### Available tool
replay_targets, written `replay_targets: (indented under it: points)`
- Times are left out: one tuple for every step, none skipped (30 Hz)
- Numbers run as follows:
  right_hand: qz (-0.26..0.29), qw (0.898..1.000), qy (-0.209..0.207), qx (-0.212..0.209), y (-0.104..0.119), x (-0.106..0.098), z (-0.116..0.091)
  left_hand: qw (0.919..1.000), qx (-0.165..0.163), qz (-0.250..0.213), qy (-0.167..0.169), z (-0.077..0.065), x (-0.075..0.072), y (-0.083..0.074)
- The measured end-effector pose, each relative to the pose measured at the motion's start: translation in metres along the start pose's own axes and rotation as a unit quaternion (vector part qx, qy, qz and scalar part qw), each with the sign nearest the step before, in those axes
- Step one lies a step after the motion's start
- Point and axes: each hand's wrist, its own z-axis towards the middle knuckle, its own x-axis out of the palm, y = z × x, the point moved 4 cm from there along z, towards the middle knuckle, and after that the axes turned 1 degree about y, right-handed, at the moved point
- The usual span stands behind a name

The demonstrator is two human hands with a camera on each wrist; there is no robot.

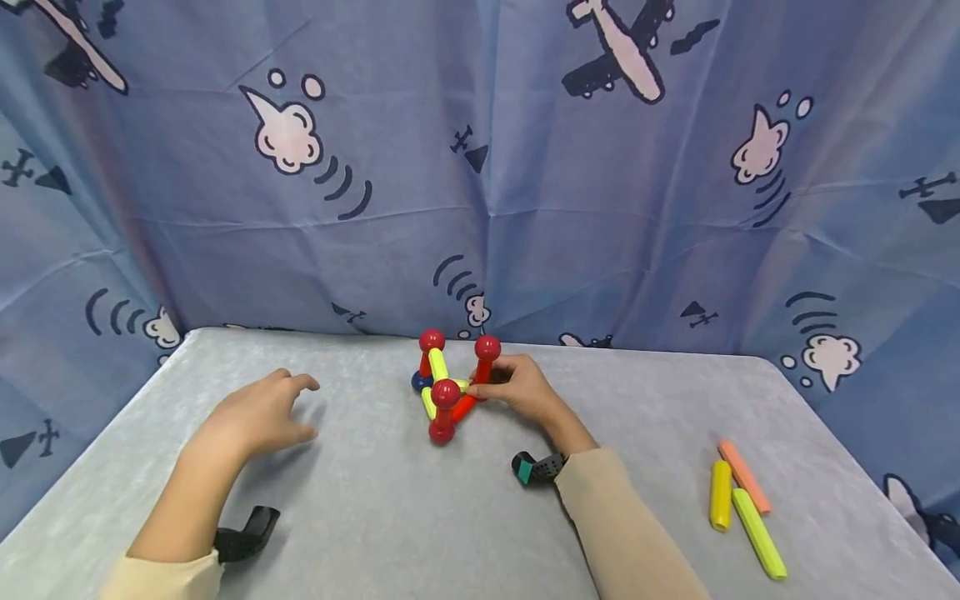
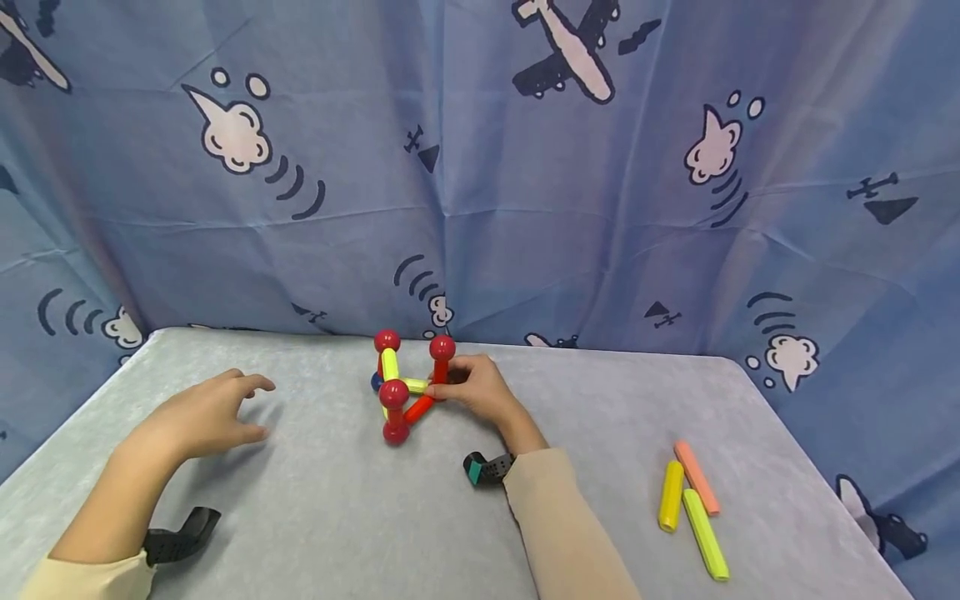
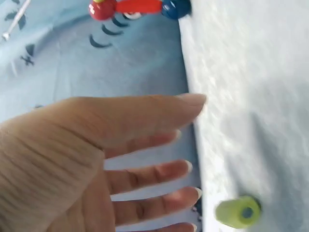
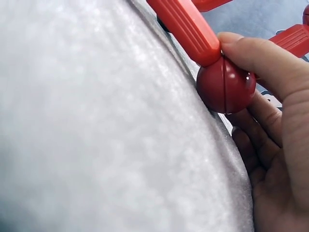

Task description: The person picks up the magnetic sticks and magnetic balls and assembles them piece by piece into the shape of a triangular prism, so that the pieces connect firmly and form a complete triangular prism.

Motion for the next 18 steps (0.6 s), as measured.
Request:
replay_targets:
  points:
    - [0.003, 1.0, 0.0, -0.001, 0.0, 0.001, 0.0, 1.0, -0.006, 0.003, 0.0, 0.0, 0.0, 0.004]
    - [0.005, 1.0, 0.0, 0.001, -0.001, 0.002, 0.0, 0.9999, -0.011, 0.007, -0.003, 0.0, 0.001, 0.007]
    - [0.007, 1.0, -0.001, 0.002, -0.001, 0.003, 0.0, 0.9998, -0.017, 0.01, -0.003, 0.0, 0.001, 0.011]
    - [0.005, 1.0, -0.001, 0.001, -0.001, 0.002, 0.0, 0.9997, -0.022, 0.012, -0.004, 0.0, 0.0, 0.013]
    - [0.006, 1.0, -0.001, 0.001, 0.0, 0.002, 0.0, 0.9995, -0.027, 0.015, -0.003, -0.001, 0.0, 0.016]
    - [0.006, 1.0, 0.0, 0.0, 0.001, 0.002, 0.0, 0.9994, -0.03, 0.018, -0.002, -0.001, -0.001, 0.018]
    - [0.007, 1.0, 0.001, 0.0, 0.001, 0.001, 0.0, 0.9993, -0.034, 0.018, 0.002, -0.001, -0.001, 0.02]
    - [0.007, 1.0, 0.002, -0.001, 0.002, 0.001, 0.0, 0.9992, -0.036, 0.018, 0.007, -0.001, -0.001, 0.022]
    - [0.006, 1.0, 0.003, -0.002, 0.002, 0.001, 0.0, 0.9991, -0.036, 0.015, 0.013, 0.0, -0.001, 0.024]
    - [0.005, 1.0, 0.004, -0.003, 0.002, 0.001, -0.001, 0.9991, -0.036, 0.013, 0.019, 0.0, -0.001, 0.025]
    - [0.007, 1.0, 0.004, -0.003, 0.002, 0.001, -0.001, 0.999, -0.036, 0.01, 0.026, 0.001, 0.0, 0.026]
    - [0.006, 1.0, 0.004, -0.004, 0.002, 0.001, -0.001, 0.9989, -0.034, 0.007, 0.032, 0.002, 0.001, 0.027]
    - [0.007, 1.0, 0.003, -0.005, 0.002, 0.001, -0.001, 0.9988, -0.031, 0.002, 0.039, 0.003, 0.002, 0.027]
    - [0.007, 1.0, 0.003, -0.006, 0.001, 0.001, -0.001, 0.9986, -0.028, -0.002, 0.044, 0.003, 0.003, 0.027]
    - [0.009, 1.0, 0.002, -0.006, 0.001, 0.001, -0.001, 0.9986, -0.025, -0.005, 0.047, 0.004, 0.004, 0.028]
    - [0.009, 1.0, 0.002, -0.006, 0.001, 0.001, -0.001, 0.9985, -0.021, -0.009, 0.05, 0.004, 0.005, 0.028]
    - [0.009, 1.0, 0.001, -0.005, 0.0, 0.001, -0.001, 0.9983, -0.018, -0.012, 0.054, 0.005, 0.006, 0.028]
    - [0.009, 1.0, 0.001, -0.005, 0.0, 0.001, -0.001, 0.9981, -0.015, -0.014, 0.058, 0.005, 0.006, 0.028]
